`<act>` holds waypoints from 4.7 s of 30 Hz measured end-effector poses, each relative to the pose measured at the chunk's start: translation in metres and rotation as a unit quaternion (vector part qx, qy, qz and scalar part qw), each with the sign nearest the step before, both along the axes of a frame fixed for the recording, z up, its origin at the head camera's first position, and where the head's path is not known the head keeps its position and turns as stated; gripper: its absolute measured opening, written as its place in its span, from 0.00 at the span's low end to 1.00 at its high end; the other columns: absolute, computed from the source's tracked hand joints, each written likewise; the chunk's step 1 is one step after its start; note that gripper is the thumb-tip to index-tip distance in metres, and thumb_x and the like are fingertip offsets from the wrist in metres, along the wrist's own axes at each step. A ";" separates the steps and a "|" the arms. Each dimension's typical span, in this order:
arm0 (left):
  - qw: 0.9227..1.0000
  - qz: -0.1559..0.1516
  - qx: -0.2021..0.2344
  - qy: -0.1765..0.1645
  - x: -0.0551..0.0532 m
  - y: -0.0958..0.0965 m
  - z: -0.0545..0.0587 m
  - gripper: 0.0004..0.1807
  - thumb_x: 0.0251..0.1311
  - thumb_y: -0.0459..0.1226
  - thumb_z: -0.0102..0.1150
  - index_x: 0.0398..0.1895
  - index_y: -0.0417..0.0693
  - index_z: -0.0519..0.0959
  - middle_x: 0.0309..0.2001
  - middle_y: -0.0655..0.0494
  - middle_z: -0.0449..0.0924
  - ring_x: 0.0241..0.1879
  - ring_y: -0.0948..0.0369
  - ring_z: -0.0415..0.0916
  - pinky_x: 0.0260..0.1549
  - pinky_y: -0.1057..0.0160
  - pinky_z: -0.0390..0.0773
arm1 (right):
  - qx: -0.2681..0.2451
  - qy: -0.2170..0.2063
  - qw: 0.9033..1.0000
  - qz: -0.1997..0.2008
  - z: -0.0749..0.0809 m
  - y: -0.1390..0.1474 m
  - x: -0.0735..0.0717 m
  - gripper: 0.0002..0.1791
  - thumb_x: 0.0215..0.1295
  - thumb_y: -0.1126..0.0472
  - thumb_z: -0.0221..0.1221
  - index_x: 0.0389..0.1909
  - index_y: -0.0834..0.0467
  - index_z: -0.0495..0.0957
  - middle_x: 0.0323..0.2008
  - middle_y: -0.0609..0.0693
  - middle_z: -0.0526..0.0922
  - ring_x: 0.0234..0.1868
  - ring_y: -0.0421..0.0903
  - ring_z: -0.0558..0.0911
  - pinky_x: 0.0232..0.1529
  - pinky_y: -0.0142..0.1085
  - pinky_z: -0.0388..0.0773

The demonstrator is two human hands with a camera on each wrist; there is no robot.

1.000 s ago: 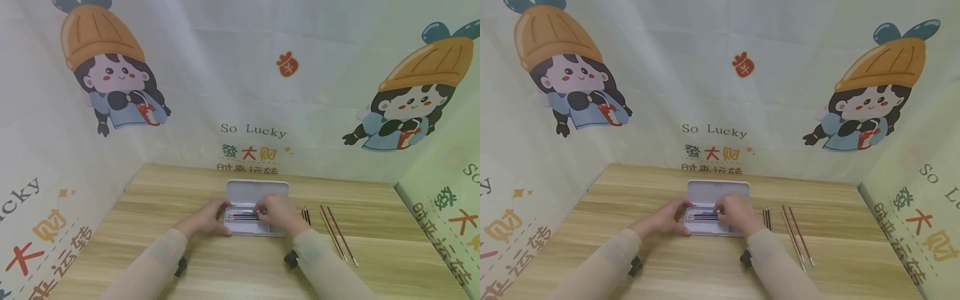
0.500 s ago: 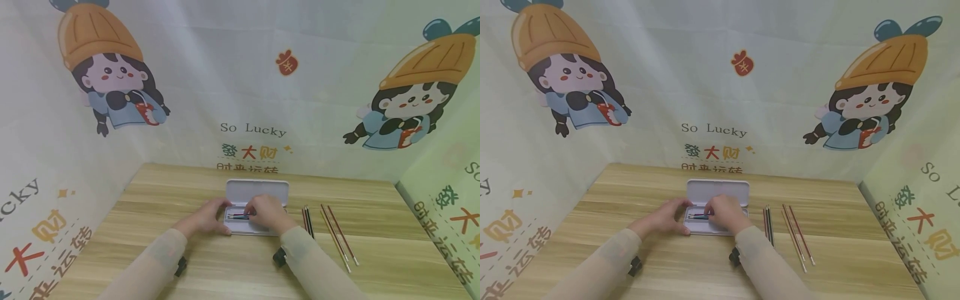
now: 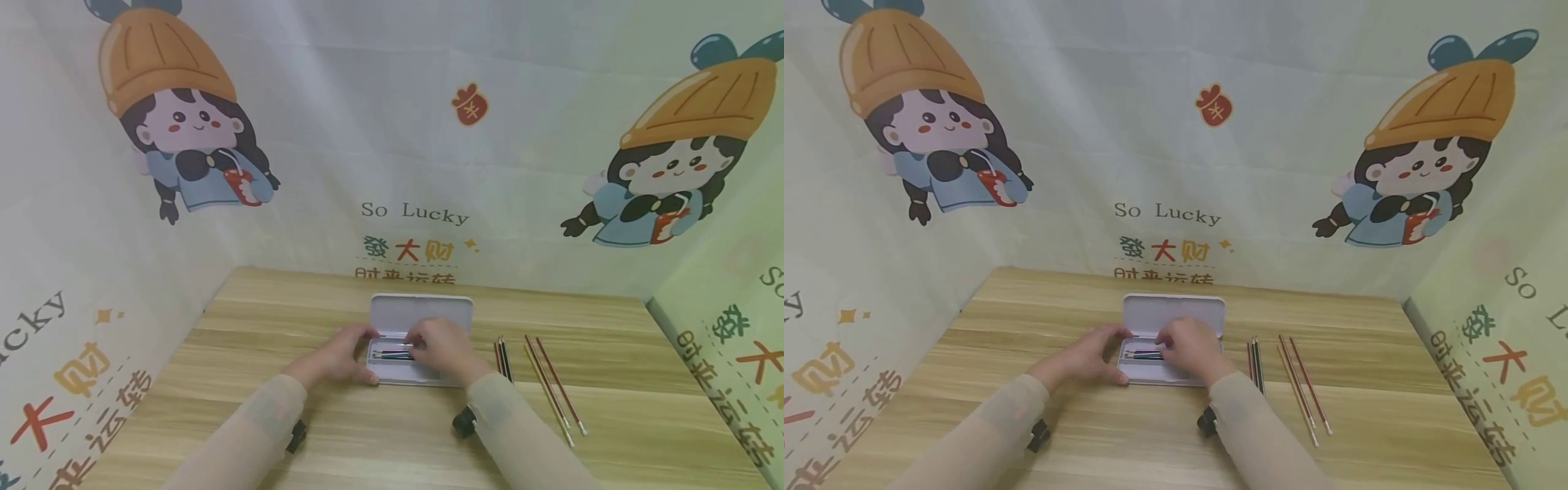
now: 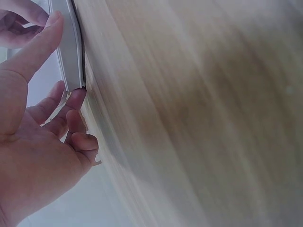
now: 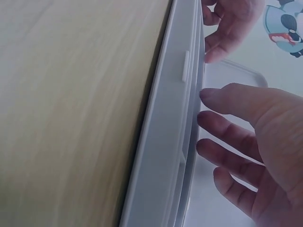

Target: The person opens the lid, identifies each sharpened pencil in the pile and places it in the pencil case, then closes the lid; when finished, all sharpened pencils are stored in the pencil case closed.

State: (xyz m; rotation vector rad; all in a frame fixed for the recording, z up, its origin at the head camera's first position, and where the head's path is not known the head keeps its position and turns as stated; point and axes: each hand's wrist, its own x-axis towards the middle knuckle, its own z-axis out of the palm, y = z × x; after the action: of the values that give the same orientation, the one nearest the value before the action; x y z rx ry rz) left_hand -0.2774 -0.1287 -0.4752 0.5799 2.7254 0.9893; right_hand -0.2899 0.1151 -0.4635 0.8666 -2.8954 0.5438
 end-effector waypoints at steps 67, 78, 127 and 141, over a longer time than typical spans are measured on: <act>1.000 0.003 -0.003 0.009 0.002 0.001 0.001 0.46 0.38 0.42 0.86 0.64 0.44 0.74 0.66 0.43 0.76 0.68 0.44 0.68 0.73 0.43 0.65 | -0.059 -0.056 0.980 -0.181 -0.010 0.153 0.055 0.14 0.62 0.64 0.68 0.49 0.60 0.85 0.34 0.47 0.87 0.31 0.41 0.79 0.34 0.38 0.80; 1.000 -0.003 -0.008 0.006 0.001 0.000 0.002 0.46 0.40 0.43 0.86 0.65 0.44 0.74 0.67 0.43 0.75 0.69 0.44 0.67 0.74 0.43 0.65 | -0.050 -0.077 0.976 -0.197 -0.010 0.152 0.054 0.21 0.58 0.65 0.68 0.53 0.64 0.82 0.35 0.53 0.88 0.37 0.50 0.86 0.39 0.49 0.85; 1.000 -0.001 -0.006 -0.002 0.004 0.001 0.005 0.46 0.40 0.43 0.85 0.66 0.45 0.74 0.67 0.44 0.75 0.69 0.45 0.67 0.74 0.43 0.65 | -0.020 -0.035 0.976 -0.216 0.004 0.147 0.065 0.13 0.58 0.57 0.69 0.45 0.52 0.86 0.32 0.44 0.86 0.26 0.40 0.77 0.24 0.34 0.72; 1.000 -0.004 -0.011 0.008 0.005 -0.002 0.003 0.46 0.39 0.43 0.86 0.65 0.44 0.74 0.66 0.43 0.76 0.68 0.44 0.68 0.74 0.43 0.65 | -0.025 0.033 0.987 -0.154 -0.002 0.122 0.060 0.11 0.56 0.58 0.69 0.41 0.47 0.90 0.25 0.36 0.81 0.23 0.35 0.71 0.18 0.30 0.66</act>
State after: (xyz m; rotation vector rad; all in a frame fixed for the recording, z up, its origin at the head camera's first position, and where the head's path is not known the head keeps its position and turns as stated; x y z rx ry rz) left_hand -0.2723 -0.1302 -0.4724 0.5965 2.7425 0.9562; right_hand -0.2295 0.2376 -0.4655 0.4093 -2.8624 0.5418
